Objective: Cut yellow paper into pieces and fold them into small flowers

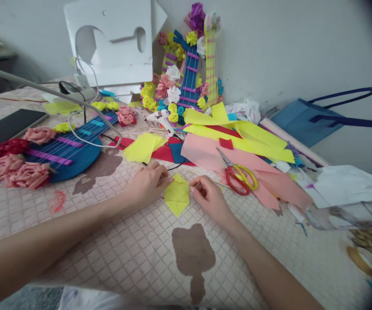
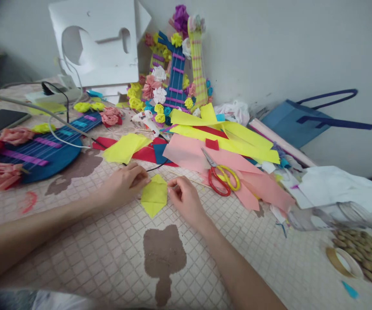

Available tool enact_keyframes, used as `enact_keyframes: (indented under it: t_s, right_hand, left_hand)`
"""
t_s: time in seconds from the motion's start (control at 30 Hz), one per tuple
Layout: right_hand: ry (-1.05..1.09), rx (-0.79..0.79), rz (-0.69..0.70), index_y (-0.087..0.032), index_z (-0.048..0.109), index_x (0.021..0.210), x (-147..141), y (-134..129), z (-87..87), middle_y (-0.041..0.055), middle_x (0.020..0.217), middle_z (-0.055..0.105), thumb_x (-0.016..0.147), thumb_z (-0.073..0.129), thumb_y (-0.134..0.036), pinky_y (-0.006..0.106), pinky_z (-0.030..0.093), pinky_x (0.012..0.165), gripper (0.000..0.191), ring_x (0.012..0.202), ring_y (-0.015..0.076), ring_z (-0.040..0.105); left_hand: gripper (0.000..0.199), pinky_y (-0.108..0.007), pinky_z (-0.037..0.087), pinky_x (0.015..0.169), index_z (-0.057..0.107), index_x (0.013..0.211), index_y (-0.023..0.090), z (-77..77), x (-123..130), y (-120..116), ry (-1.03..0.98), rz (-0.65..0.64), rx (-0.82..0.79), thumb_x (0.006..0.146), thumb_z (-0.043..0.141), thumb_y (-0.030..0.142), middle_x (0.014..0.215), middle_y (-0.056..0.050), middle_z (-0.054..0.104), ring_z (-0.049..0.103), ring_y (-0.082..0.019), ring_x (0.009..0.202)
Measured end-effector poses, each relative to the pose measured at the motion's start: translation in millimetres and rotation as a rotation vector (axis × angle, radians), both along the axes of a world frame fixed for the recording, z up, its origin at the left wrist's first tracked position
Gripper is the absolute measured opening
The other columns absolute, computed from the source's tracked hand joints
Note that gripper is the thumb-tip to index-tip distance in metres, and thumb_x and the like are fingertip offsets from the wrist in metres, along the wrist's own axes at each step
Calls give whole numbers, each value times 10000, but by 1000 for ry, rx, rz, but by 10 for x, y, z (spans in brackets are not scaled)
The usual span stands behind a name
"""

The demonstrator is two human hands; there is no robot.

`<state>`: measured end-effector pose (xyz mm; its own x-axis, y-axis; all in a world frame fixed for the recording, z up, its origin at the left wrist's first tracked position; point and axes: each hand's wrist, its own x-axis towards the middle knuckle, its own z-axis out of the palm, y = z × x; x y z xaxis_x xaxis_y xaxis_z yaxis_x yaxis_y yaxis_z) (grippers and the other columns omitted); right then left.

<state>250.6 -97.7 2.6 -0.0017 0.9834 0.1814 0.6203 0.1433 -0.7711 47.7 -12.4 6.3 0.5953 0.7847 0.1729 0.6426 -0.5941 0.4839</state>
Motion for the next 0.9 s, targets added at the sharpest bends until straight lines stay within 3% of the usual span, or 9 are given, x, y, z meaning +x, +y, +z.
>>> enact_keyframes:
  t_s: [0.23, 0.4, 0.7, 0.9]
  right_hand:
    - [53, -65, -66, -193, 533, 937, 17, 77, -8, 17, 819, 581, 851, 505, -251, 250, 416, 547, 108, 614, 116, 527]
    - [147, -138, 8, -206, 530, 1051, 60, 151, -5, 20, 912, 578, 862, 485, -284, 235, 396, 504, 209, 580, 92, 495]
    - [261, -221, 84, -197, 558, 1020, 115, 194, 35, 28, 904, 614, 857, 467, -267, 249, 411, 525, 200, 540, 81, 476]
    - [142, -128, 31, -196, 584, 988, 87, 183, 34, 24, 888, 617, 856, 485, -253, 243, 392, 510, 175, 560, 94, 477]
  left_hand:
    - [63, -307, 431, 710, 576, 855, 171, -49, 27, -1, 7, -30, 85, 812, 585, 217, 888, -39, 560, 569, -183, 812]
    - [41, -284, 442, 685, 588, 834, 166, -94, 13, 31, -85, -96, 61, 803, 561, 162, 856, -39, 567, 559, -170, 784]
    - [195, -268, 449, 705, 599, 828, 161, -75, 43, 15, -248, -238, 1, 777, 472, 21, 818, -28, 627, 568, -157, 785]
    - [145, -333, 452, 820, 585, 947, 160, -8, 31, -23, -333, -287, 151, 879, 463, 123, 955, -63, 628, 572, -185, 909]
